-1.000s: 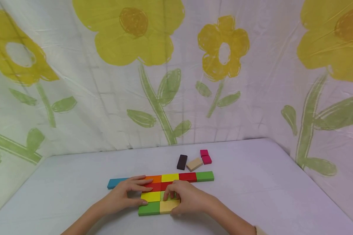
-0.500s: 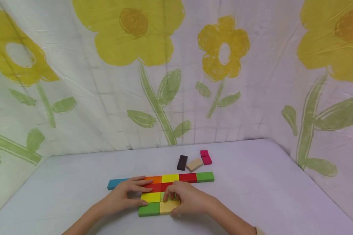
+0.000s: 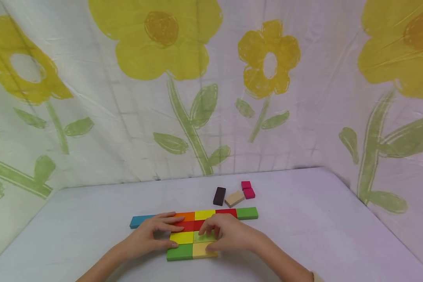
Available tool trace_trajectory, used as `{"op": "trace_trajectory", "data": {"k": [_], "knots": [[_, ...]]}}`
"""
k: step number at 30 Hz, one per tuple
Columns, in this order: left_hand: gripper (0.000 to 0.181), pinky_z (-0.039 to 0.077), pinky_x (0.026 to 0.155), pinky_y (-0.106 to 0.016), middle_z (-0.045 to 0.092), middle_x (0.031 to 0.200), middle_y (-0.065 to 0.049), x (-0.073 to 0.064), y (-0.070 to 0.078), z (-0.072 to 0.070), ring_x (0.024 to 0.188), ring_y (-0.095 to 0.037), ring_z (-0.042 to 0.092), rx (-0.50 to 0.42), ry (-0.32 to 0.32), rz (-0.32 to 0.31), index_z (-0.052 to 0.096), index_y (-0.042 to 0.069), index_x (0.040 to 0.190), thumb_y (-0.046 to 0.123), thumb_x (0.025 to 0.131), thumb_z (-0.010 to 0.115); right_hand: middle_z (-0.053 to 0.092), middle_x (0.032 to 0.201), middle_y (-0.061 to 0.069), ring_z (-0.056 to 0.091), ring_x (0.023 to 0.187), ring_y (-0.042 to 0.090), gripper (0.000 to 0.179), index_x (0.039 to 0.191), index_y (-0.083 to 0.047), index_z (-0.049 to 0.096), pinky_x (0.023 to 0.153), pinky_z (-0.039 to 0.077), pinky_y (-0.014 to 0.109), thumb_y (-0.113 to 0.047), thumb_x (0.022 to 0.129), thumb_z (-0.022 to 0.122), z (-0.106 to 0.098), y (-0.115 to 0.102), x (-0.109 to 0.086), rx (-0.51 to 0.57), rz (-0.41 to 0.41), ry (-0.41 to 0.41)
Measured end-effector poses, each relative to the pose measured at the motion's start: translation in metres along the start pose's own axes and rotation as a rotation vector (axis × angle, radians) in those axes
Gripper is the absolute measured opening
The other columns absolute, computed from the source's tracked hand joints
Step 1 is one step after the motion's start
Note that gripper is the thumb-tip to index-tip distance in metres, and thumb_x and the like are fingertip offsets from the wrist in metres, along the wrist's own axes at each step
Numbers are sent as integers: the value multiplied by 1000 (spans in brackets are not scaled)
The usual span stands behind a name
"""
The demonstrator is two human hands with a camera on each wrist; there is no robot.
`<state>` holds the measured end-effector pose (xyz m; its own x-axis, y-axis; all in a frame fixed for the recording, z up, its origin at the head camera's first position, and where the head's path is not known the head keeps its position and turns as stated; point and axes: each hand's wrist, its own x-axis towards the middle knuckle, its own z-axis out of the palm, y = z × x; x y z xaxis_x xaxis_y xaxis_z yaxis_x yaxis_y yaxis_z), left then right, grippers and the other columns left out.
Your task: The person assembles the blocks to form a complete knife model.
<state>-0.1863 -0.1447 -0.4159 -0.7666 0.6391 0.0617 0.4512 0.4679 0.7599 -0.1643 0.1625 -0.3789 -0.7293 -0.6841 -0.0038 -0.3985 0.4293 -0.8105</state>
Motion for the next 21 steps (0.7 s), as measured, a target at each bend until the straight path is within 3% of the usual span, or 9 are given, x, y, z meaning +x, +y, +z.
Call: {"op": "trace_trajectory", "data": {"k": [11,21], "knots": [[43,37,113,-74,62,151,-5,-2,4,-1,149,-45,42,8,7,14,76,18,133,36,94,81,74,111,6,65,89,5,24,117,-5,74,76,58,23,-11,94,78,-17,9,-2,13,-18,56],[43,37,113,-74,62,151,-5,-2,4,0,149,-45,42,14,10,19,76,18,133,37,94,80,71,113,8,64,97,14,28,118,-5,74,78,58,24,-17,94,80,-41,13,-4,-93,18,194]]}}
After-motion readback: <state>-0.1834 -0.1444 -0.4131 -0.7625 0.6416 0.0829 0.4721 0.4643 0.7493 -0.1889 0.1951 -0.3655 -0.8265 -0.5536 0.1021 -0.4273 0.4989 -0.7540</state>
